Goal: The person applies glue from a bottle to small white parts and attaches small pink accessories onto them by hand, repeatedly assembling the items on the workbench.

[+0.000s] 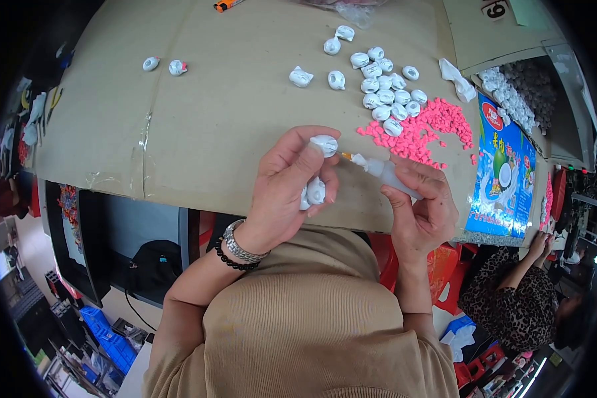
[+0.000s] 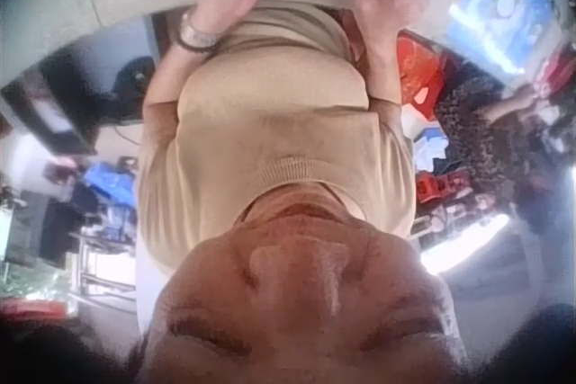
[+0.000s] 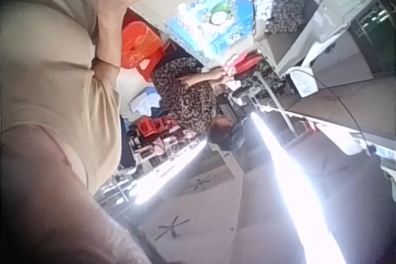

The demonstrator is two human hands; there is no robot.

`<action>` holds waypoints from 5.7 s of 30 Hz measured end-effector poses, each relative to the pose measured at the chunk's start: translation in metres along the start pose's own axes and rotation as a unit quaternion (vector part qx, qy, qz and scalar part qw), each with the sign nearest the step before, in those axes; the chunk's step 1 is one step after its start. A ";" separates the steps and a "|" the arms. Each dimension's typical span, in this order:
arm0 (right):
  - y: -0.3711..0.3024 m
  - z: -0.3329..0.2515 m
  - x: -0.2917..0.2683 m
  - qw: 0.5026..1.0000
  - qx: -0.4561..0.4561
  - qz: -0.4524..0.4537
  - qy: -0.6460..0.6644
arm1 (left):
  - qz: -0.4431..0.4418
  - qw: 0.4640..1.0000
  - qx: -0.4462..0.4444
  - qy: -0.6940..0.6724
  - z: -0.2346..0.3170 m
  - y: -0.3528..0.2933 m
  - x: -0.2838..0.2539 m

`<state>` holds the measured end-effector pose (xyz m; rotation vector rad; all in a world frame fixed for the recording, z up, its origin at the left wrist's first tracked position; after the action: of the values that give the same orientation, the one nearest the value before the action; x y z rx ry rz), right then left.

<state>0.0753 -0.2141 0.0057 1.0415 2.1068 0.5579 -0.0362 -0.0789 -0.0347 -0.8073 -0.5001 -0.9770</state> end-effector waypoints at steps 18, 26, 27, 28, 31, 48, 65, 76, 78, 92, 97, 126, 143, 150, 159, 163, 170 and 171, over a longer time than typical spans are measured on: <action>0.001 -0.001 -0.001 1.000 -0.010 -0.024 -0.009 | -0.007 1.000 0.007 0.010 -0.001 0.000 -0.003; 0.001 0.001 -0.004 1.000 -0.003 -0.021 -0.014 | -0.007 1.000 0.010 0.003 -0.001 0.000 -0.003; 0.000 0.001 -0.004 0.999 -0.008 -0.026 -0.021 | -0.007 1.000 0.012 0.000 -0.001 0.001 -0.004; 0.000 0.001 -0.004 0.999 -0.007 -0.024 -0.022 | -0.008 1.000 0.014 -0.002 -0.002 0.001 -0.004; 0.001 0.000 -0.005 0.999 -0.003 -0.037 -0.026 | -0.006 1.000 0.022 0.005 -0.003 0.001 -0.004; 0.016 0.024 -0.006 0.952 0.262 0.021 0.159 | 0.008 1.000 0.000 -0.004 0.001 -0.007 -0.008; 0.036 0.031 0.050 0.934 0.024 -0.202 -0.295 | 0.024 1.000 0.011 0.008 0.012 -0.028 -0.025; 0.025 -0.008 0.041 0.960 0.212 -0.114 0.146 | 0.025 0.996 0.047 0.067 0.009 -0.018 -0.015; 0.025 -0.010 0.043 0.966 0.151 -0.153 0.145 | 0.031 0.993 0.061 0.099 0.008 -0.016 -0.014; 0.013 -0.006 0.036 0.983 0.130 -0.103 0.083 | 0.037 0.940 0.150 0.304 0.000 -0.014 -0.007; 0.008 -0.004 0.036 0.989 0.112 -0.076 0.056 | 0.042 0.916 0.199 0.346 0.000 -0.012 -0.006; -0.001 0.027 0.016 0.914 0.325 0.023 0.241 | 0.300 0.715 0.266 0.572 0.107 -0.014 -0.061; 0.006 0.019 0.028 0.972 0.129 -0.006 0.196 | -0.102 0.983 -0.134 -0.077 0.002 0.009 0.001; 0.008 0.006 0.028 0.974 0.128 -0.042 0.184 | -0.022 0.986 -0.139 -0.089 -0.008 0.002 0.005; 0.010 0.008 0.028 0.978 0.096 -0.063 0.176 | -0.023 0.994 -0.109 -0.018 -0.006 0.001 0.018; 0.012 0.008 0.024 0.976 0.094 -0.070 0.186 | -0.008 0.995 -0.099 0.024 -0.004 0.001 0.021; 0.011 0.005 0.027 0.971 0.113 -0.084 0.194 | 0.003 0.994 -0.108 0.029 -0.005 -0.005 0.018; 0.010 0.005 0.028 0.971 0.112 -0.083 0.193 | 0.001 0.994 -0.107 0.033 -0.005 -0.005 0.017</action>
<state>0.0727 -0.1853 -0.0022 0.9184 2.6223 0.4764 -0.0327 -0.0931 -0.0242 -0.9637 -0.3412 -1.0631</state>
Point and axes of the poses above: each hand's wrist, its own y-axis towards the middle knuckle, its own x-axis out of the palm, z = x × y, the point moved 3 cm from there along y, towards the middle knuckle, and after that the axes turned 10 degrees about -x, right-handed, at the moved point
